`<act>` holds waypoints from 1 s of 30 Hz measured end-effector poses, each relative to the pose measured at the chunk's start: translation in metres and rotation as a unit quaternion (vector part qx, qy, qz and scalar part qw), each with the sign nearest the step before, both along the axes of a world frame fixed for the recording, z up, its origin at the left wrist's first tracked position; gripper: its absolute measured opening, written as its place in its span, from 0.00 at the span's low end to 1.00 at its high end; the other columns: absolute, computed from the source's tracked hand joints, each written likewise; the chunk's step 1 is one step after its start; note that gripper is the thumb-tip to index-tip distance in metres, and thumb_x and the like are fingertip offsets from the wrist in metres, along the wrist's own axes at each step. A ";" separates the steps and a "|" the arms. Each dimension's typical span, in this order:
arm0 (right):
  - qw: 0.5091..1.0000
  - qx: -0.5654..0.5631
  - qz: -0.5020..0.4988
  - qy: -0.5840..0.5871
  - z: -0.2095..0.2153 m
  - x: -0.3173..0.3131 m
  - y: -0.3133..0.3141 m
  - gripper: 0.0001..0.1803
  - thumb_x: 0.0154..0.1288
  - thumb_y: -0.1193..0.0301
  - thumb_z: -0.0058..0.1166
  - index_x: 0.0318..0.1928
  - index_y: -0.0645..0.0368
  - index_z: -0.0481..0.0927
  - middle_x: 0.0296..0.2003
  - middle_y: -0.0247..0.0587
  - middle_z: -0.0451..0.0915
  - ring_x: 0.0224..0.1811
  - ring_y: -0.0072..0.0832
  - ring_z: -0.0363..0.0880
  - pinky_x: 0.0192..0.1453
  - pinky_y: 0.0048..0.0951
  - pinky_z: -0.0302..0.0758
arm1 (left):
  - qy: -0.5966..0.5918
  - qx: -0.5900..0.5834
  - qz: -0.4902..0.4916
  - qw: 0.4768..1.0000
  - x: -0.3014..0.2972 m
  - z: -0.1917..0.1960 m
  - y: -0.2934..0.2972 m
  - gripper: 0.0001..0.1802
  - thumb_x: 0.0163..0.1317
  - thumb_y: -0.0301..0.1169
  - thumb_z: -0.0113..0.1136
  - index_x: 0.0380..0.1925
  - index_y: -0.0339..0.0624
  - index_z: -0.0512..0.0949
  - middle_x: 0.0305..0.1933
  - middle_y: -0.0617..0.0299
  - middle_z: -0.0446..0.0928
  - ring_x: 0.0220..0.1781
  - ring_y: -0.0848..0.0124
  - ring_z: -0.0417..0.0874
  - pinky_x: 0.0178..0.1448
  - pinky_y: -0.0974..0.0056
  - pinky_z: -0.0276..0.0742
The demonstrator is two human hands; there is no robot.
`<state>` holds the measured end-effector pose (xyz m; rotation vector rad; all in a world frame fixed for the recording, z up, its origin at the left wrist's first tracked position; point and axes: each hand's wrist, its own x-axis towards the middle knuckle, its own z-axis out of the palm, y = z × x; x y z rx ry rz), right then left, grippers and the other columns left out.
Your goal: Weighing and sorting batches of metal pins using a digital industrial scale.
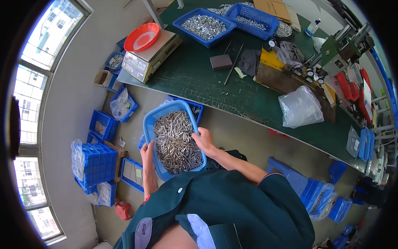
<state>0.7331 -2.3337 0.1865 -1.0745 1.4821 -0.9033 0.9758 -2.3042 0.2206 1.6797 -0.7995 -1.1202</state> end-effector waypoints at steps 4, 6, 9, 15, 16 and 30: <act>0.995 0.027 -0.089 -0.029 0.001 -0.010 -0.059 0.12 0.49 0.69 0.51 0.16 0.63 0.68 0.11 0.37 0.67 0.16 0.22 0.65 0.21 0.33 0.61 | -0.064 0.004 -0.081 0.995 -0.006 0.020 -0.105 0.11 0.57 0.33 0.56 0.19 0.41 0.71 0.20 0.74 0.65 0.23 0.84 0.59 0.26 0.73 0.54; 0.994 -0.026 -0.104 0.014 0.008 -0.007 -0.089 0.12 0.49 0.69 0.50 0.17 0.64 0.68 0.11 0.38 0.67 0.15 0.22 0.66 0.21 0.34 0.62 | -0.034 0.003 -0.109 0.993 -0.005 0.015 -0.143 0.10 0.57 0.33 0.56 0.20 0.42 0.73 0.20 0.74 0.67 0.22 0.85 0.60 0.26 0.73 0.54; 0.992 -0.016 -0.117 0.045 0.001 -0.019 -0.140 0.12 0.49 0.69 0.50 0.17 0.64 0.69 0.12 0.40 0.68 0.15 0.24 0.66 0.21 0.34 0.62 | -0.035 0.006 -0.127 0.991 -0.013 0.001 -0.200 0.10 0.57 0.32 0.55 0.19 0.43 0.72 0.19 0.75 0.66 0.21 0.85 0.60 0.25 0.73 0.54; 0.986 0.022 -0.145 0.082 -0.020 -0.058 -0.219 0.13 0.49 0.66 0.49 0.18 0.64 0.68 0.16 0.53 0.70 0.20 0.45 0.71 0.27 0.42 0.66 | -0.003 0.011 -0.102 0.995 -0.057 -0.036 -0.285 0.21 0.61 0.44 0.52 0.15 0.45 0.65 0.18 0.76 0.58 0.22 0.83 0.55 0.25 0.71 0.50; 0.987 0.022 -0.132 0.086 -0.024 -0.063 -0.220 0.14 0.49 0.65 0.50 0.18 0.63 0.68 0.17 0.53 0.70 0.22 0.48 0.72 0.28 0.43 0.66 | 0.018 0.029 -0.063 0.997 -0.068 -0.046 -0.285 0.21 0.62 0.45 0.51 0.16 0.46 0.66 0.17 0.76 0.58 0.22 0.83 0.55 0.25 0.71 0.50; 0.991 -0.024 -0.112 0.076 -0.048 -0.096 -0.270 0.14 0.51 0.66 0.51 0.18 0.63 0.70 0.12 0.47 0.68 0.14 0.34 0.68 0.22 0.36 0.62 | -0.071 0.057 -0.080 0.993 -0.106 -0.038 -0.344 0.23 0.62 0.45 0.50 0.15 0.41 0.68 0.18 0.74 0.59 0.23 0.82 0.56 0.25 0.70 0.52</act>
